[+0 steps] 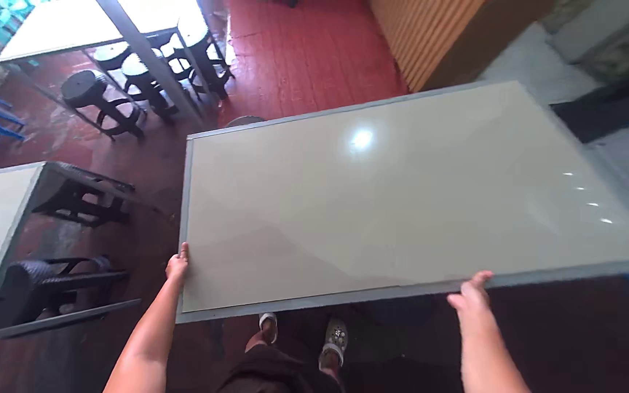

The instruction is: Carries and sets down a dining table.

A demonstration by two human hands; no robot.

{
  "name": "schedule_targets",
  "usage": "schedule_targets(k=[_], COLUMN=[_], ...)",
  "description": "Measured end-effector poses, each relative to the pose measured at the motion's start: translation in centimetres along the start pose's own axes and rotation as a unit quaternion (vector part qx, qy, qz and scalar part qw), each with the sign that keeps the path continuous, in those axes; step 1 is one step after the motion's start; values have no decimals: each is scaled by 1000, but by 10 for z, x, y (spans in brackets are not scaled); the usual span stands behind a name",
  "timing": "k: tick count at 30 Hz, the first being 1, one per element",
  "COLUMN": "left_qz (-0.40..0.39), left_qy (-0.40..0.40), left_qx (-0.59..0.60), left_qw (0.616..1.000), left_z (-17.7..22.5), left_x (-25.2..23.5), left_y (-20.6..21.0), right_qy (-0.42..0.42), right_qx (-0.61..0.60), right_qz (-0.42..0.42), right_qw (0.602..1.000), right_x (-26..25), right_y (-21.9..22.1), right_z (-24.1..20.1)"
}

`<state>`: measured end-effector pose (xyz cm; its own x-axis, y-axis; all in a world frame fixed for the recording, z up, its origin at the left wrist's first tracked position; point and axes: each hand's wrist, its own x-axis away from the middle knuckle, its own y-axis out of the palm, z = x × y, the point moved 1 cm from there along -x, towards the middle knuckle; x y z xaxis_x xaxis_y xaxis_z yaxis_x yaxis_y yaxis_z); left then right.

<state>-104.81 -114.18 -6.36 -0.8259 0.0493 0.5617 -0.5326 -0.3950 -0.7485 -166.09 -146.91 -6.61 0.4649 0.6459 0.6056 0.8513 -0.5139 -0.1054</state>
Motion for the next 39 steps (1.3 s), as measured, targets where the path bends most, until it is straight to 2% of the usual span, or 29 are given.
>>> schedule_targets(k=[4,8,12,15,17,20,22,24,26,27,28,30,32,34,35,36,39], left_qz=[48,68,52,37,15,-41,-63,-95,-128,-136,-134,-73,45,146,176,183,139], left_qy=[2,10,-24,-29,-21,-12,-11,-7,-3,1,5,25,76,145,189,238,411], left_qx=[-49,-72,-48,4,37,69,68,86,94,93,88,62,-61,-229,-265,-255,-124], left_qw=[998,995,997,999,999,997,996,992,987,986,987,995,994,952,929,919,892], left_z=[10,10,6,0,-10,-19,-17,-16,-16,-16,-17,-18,-17,-7,-2,6,48], left_x=[21,23,26,11,4,-2,0,2,9,12,13,9,7,21,31,51,136], left_y=[12,20,16,17,13,3,0,-3,-7,-10,-13,-8,7,31,44,58,111], right_qy=[11,36,69,62,62,49,56,93,125,134,154,224,305,341,351,354,337], right_qx=[-16,-14,23,71,87,132,224,357,466,510,525,461,307,184,154,139,93], right_qz=[-17,-35,-46,-13,-5,-77,-180,-302,-351,-344,-315,-195,-46,55,81,97,122], right_qw=[1000,999,996,995,994,987,956,879,803,777,776,836,900,920,920,920,929], right_x=[-12,-16,-8,-11,2,44,80,116,150,163,177,205,237,262,271,277,278], right_y=[9,-4,-6,-4,-5,-10,-22,-52,-100,-127,-156,-212,-256,-286,-299,-311,-332], right_z=[-13,-11,-17,-15,-2,53,104,149,189,205,219,245,254,250,247,245,225])
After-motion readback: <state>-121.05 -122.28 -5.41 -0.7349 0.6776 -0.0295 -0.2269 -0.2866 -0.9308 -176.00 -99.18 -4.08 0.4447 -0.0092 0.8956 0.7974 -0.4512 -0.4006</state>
